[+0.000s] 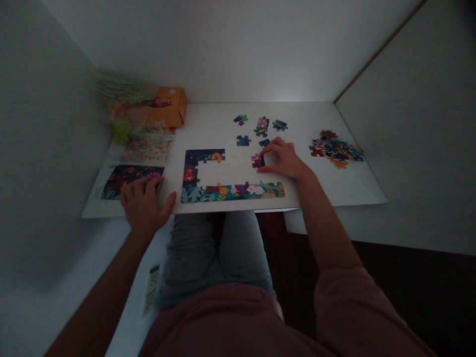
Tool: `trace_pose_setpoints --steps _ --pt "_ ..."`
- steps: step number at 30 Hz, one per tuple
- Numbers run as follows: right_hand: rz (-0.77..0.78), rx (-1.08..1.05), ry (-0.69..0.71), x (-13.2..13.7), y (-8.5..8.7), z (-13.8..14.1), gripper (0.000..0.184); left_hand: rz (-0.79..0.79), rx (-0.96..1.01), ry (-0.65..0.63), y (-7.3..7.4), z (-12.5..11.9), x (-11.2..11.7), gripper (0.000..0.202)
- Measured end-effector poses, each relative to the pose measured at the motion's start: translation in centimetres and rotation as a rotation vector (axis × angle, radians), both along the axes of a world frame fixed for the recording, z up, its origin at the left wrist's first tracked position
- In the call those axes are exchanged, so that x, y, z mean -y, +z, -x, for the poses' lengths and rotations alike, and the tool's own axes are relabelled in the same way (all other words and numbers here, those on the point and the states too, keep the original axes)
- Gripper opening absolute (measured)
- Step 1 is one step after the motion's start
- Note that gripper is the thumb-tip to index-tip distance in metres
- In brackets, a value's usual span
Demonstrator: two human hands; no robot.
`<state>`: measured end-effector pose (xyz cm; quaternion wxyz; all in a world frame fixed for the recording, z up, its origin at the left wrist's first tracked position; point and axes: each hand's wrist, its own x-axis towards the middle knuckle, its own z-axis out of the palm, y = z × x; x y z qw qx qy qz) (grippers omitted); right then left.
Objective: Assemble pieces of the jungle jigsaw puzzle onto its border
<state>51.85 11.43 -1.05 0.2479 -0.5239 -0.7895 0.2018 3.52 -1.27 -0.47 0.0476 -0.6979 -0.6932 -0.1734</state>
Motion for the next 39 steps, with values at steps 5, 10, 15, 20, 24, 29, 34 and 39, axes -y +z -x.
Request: trace_pose_setpoints --steps 5,10,15,20,24,29,34,39 --pt "0.01 -0.019 -0.027 0.2 0.0 0.1 0.058 0.062 0.005 -0.011 0.7 -0.1 0.0 0.06" --pt "0.034 -0.099 -0.045 0.1 -0.3 0.1 0.058 0.041 -0.075 0.001 0.5 0.1 0.0 0.057" --pt "-0.05 -0.18 -0.033 -0.2 -0.3 0.0 0.059 0.028 -0.066 -0.031 0.3 0.2 0.1 0.058" --pt "-0.099 -0.246 0.004 -0.5 -0.5 -0.3 0.056 0.004 -0.006 -0.017 0.1 0.4 0.1 0.053" --pt "-0.089 -0.263 0.009 -0.4 -0.5 -0.1 0.053 0.032 -0.044 -0.03 0.1 0.6 0.1 0.053" --pt "-0.086 -0.25 -0.046 -0.2 0.4 0.1 0.053 0.006 -0.092 -0.019 0.0 0.4 0.2 0.055" --pt "-0.098 -0.082 -0.099 -2.9 2.8 -2.6 0.053 -0.017 -0.1 -0.018 -0.5 0.7 0.2 0.06" --pt "-0.107 0.012 -0.2 -7.2 3.3 -6.7 0.051 0.011 -0.09 -0.029 -0.5 1.1 0.2 0.07"
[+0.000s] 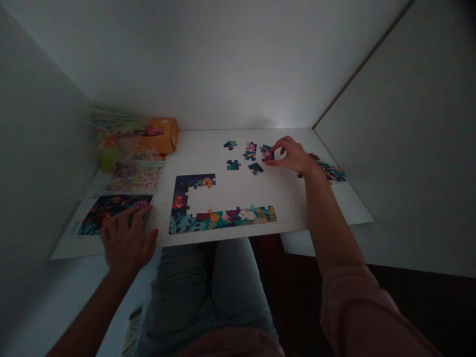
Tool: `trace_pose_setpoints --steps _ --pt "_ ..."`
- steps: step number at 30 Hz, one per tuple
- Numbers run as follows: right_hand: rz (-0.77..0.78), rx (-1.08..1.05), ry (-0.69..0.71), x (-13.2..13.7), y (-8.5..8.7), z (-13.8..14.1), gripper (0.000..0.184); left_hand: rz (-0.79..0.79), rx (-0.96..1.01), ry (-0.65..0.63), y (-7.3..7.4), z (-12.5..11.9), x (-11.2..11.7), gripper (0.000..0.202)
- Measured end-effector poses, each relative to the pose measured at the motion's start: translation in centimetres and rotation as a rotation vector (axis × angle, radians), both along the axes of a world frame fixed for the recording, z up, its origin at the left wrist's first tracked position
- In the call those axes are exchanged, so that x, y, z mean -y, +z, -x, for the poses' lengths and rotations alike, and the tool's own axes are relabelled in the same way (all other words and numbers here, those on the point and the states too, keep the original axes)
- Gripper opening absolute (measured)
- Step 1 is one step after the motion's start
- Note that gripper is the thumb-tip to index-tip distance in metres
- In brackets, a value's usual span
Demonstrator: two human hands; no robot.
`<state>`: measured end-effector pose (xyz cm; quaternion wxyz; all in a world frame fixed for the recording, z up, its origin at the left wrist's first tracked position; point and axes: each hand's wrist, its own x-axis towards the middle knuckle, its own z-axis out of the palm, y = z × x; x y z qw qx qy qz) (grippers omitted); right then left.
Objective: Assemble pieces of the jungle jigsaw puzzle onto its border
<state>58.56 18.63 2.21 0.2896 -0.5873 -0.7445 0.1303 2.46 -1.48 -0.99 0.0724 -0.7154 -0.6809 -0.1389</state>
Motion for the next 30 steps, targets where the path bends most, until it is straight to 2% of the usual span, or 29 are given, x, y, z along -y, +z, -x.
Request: trace_pose_setpoints --steps 6,10,14,19,21,25,30 --pt "0.107 -0.027 0.028 -1.5 -2.8 -1.6 0.051 -0.012 0.001 0.001 -0.4 0.4 0.2 0.071" --pt "0.08 0.041 0.02 -1.6 -3.7 -1.4 0.046 -0.019 -0.004 -0.01 -0.5 0.6 0.3 0.071" --pt "0.039 0.049 0.011 -1.3 -3.6 -0.1 0.041 0.014 -0.025 0.002 -0.1 0.4 0.3 0.071" --pt "0.08 0.043 0.197 -0.6 -2.9 1.8 0.055 0.012 -0.028 0.013 0.1 0.2 0.3 0.07" --pt "0.118 0.029 0.24 -0.6 -2.8 2.2 0.055 0.005 -0.037 0.017 0.1 0.2 0.2 0.071" --pt "0.115 0.03 0.238 -0.7 -2.9 2.4 0.044 0.011 -0.054 0.025 0.0 0.2 0.2 0.071" --pt "0.076 0.059 0.198 -0.7 -3.0 3.2 0.045 -0.001 -0.031 0.04 0.2 -0.1 0.2 0.066"
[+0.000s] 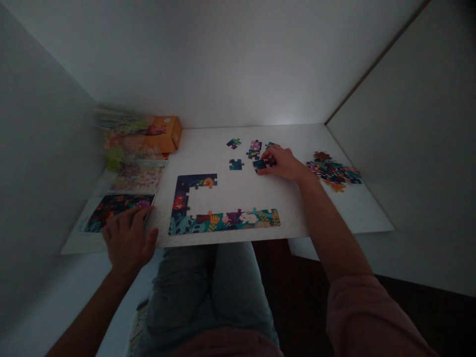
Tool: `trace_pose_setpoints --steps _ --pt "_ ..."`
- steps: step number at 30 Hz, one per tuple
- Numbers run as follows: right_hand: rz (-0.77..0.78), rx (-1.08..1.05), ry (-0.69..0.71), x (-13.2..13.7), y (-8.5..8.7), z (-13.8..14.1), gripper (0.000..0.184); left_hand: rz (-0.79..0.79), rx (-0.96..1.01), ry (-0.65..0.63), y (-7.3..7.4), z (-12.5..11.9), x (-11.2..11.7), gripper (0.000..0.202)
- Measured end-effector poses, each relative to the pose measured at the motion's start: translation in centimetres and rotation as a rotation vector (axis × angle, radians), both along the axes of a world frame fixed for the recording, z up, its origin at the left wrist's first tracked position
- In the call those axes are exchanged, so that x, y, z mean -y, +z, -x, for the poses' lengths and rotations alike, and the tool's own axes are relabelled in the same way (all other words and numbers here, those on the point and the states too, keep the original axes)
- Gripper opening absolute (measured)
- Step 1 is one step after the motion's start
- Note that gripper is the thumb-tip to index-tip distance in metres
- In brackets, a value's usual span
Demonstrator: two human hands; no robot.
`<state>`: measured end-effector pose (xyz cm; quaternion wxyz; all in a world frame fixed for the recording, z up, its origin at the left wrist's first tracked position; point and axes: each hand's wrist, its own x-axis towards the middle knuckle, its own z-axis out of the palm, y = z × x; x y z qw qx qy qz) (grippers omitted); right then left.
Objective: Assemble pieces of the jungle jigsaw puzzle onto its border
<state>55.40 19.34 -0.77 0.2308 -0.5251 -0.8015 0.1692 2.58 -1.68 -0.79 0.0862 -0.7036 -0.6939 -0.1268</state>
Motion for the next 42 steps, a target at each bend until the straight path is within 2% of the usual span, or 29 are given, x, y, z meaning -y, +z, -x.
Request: trace_pose_setpoints --steps 8,12,18,24,26,29,34,38,42 --pt "0.046 -0.004 -0.002 0.2 1.0 1.8 0.047 0.083 -0.05 0.016 0.8 -0.2 0.0 0.07" --pt "0.082 -0.092 -0.022 0.4 1.3 2.3 0.047 0.083 -0.014 0.011 0.7 -0.1 0.0 0.063" --pt "0.069 -0.264 -0.044 0.1 1.3 2.6 0.036 0.055 -0.06 0.009 0.7 -0.4 0.0 0.071" --pt "0.096 -0.445 -0.11 -0.1 0.8 2.1 0.049 0.058 -0.036 -0.003 0.8 -0.4 0.0 0.07" --pt "0.122 -0.474 -0.078 -0.2 0.5 2.0 0.048 0.058 -0.038 -0.015 0.8 -0.3 0.0 0.071" --pt "0.141 -0.417 -0.014 -0.2 0.4 1.8 0.043 0.043 -0.056 -0.039 0.8 -0.2 0.1 0.073" --pt "0.081 -0.249 -0.06 -0.1 0.8 1.7 0.04 0.033 -0.06 -0.053 0.8 -0.2 0.1 0.072" --pt "0.074 -0.169 0.021 -0.1 0.8 1.5 0.047 0.07 -0.003 -0.032 0.8 -0.1 0.1 0.068" --pt "0.038 -0.097 0.07 -0.2 0.3 1.9 0.043 0.1 0.026 -0.035 0.7 0.2 0.1 0.066"
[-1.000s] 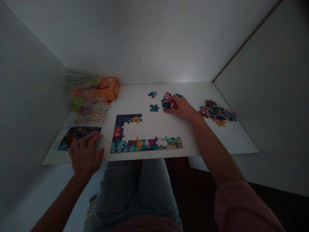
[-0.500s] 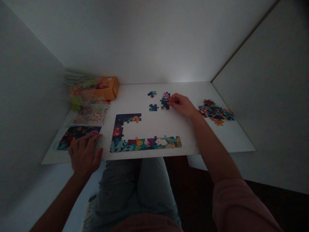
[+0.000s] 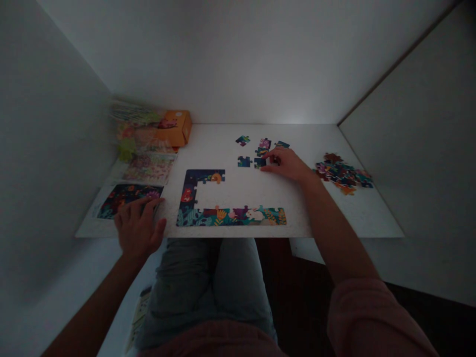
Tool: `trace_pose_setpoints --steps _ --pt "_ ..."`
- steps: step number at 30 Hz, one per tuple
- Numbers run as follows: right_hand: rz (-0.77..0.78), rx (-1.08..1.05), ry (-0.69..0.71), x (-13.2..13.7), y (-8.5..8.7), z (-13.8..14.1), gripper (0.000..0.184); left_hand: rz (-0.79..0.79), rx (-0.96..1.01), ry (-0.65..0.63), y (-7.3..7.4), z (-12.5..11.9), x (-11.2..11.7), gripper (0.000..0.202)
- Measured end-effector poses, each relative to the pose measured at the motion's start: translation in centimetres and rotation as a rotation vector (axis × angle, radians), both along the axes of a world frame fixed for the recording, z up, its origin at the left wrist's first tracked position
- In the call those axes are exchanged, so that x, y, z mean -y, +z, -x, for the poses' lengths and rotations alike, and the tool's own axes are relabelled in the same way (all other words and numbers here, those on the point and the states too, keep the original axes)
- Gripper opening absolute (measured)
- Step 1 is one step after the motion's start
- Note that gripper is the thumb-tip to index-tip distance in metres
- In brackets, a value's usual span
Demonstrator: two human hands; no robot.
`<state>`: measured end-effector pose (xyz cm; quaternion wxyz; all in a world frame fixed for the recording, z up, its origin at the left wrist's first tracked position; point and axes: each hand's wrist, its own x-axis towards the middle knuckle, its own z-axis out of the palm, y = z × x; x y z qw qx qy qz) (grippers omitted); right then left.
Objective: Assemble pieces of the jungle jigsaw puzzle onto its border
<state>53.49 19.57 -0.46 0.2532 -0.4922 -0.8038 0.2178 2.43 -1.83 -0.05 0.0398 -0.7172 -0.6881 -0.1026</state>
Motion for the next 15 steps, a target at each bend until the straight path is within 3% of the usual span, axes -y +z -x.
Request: trace_pose_setpoints --steps 5,11,15 --pt "-0.027 0.053 -0.047 -0.3 -0.2 0.9 0.041 -0.01 -0.047 -0.005 0.1 -0.1 0.0 0.066" --pt "-0.084 0.082 0.086 0.0 -0.3 0.9 0.025 -0.028 -0.064 0.018 0.2 -0.6 0.0 0.06" --pt "-0.104 0.156 0.097 0.6 -0.4 1.3 0.033 -0.042 -0.058 0.01 0.3 -1.0 0.1 0.058"
